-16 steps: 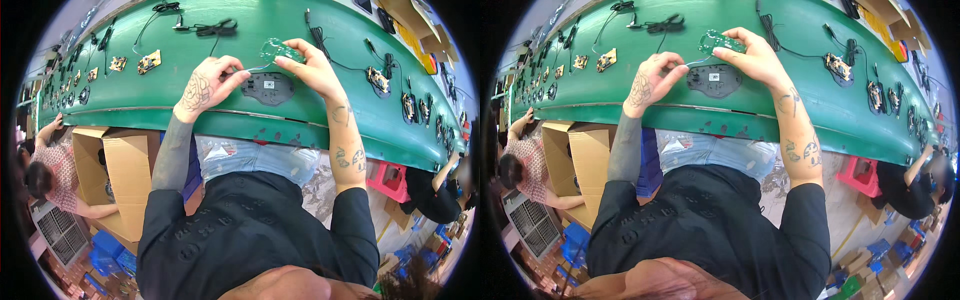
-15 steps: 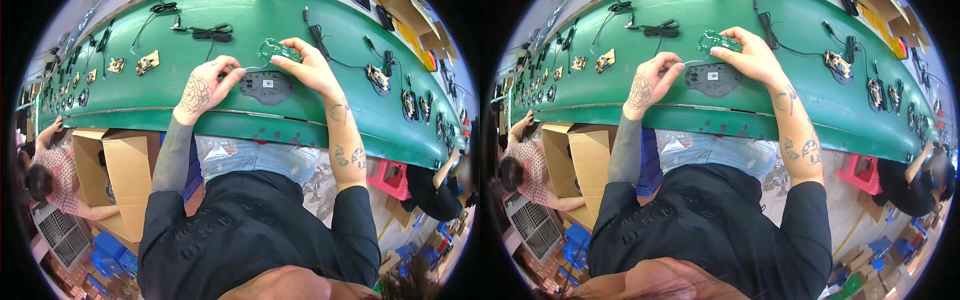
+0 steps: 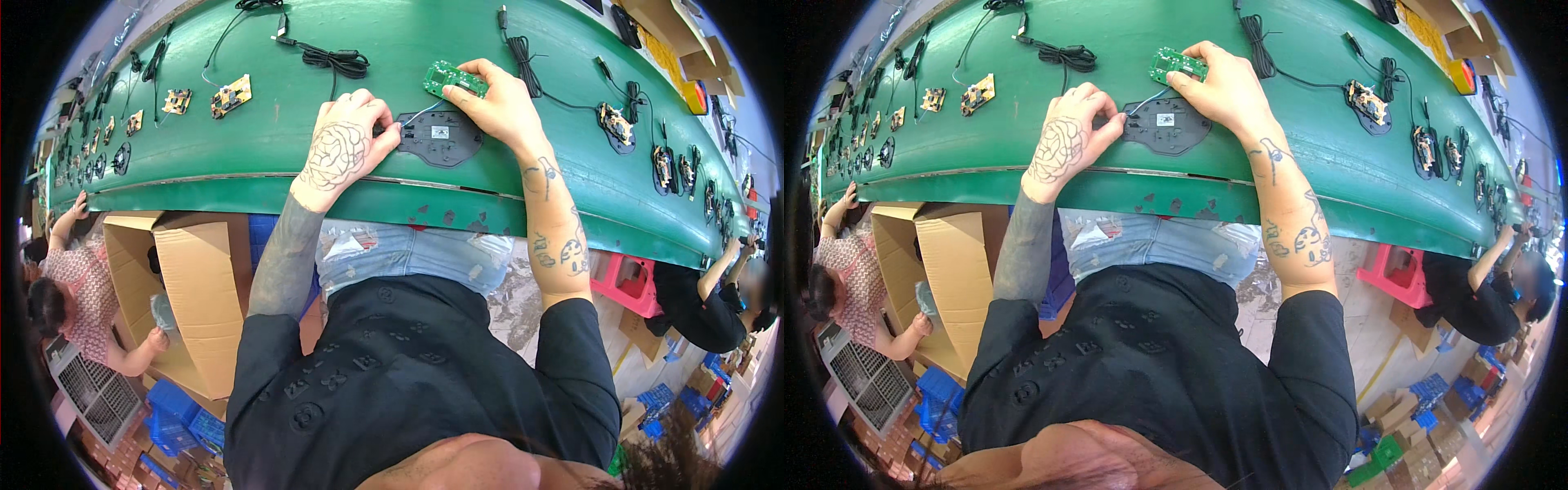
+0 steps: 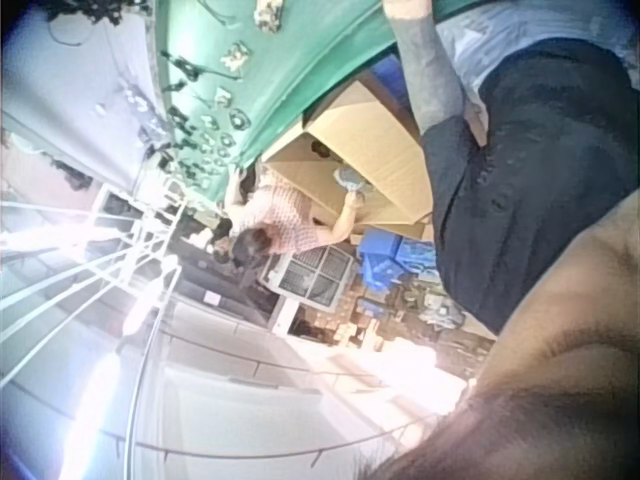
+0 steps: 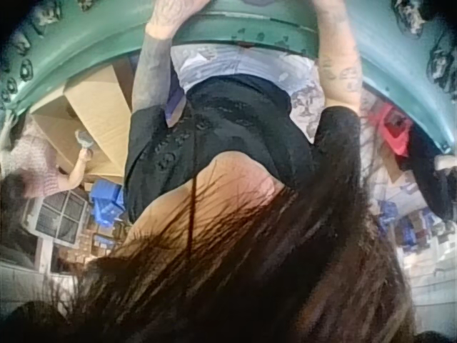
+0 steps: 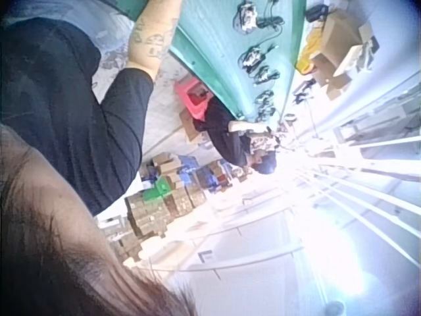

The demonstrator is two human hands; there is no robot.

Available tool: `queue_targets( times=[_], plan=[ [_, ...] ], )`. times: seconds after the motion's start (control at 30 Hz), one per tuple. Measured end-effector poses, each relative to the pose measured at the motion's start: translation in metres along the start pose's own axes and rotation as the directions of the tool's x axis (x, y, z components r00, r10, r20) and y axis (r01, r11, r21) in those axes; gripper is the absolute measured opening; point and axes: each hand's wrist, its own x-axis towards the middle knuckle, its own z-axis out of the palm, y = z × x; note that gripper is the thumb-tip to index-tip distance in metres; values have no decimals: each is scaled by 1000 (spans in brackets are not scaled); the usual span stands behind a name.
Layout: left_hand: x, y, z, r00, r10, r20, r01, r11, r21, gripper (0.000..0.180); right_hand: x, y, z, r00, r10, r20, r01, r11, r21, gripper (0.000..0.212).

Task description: The person assembles computer mouse components along a conveyor belt, repeatedly picking up mouse base plates and circuit boards with attached cables, fitting the circuit boards into the base plates by hand, and placing the assembled units back onto the line.

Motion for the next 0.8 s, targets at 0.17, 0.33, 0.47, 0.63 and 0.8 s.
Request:
queue_targets(
  times=[0.17,0.33,0.47,0.63,0.8],
  plan=[
    [6,5,-4,992,-57,113,63,997,-49,15,-3,-7,-4,999,-14,-49,11,998,-55,44],
    [14,-3,1,987,104,120,-91,990,-109,25,-2,0,0,989,-104,-108,92,990,-106,41],
    [25,-11,-1,960,103,262,-56,982,-182,27,0,7,-5,996,-73,-60,79,991,108,39],
    [38,-25,-13,877,208,434,-74,949,-305,28,-15,-8,-19,988,-88,129,30,918,395,31],
    [42,-27,-10,849,199,490,-32,944,-328,33,-48,-16,-20,872,-482,85,473,874,112,27]
  ],
)
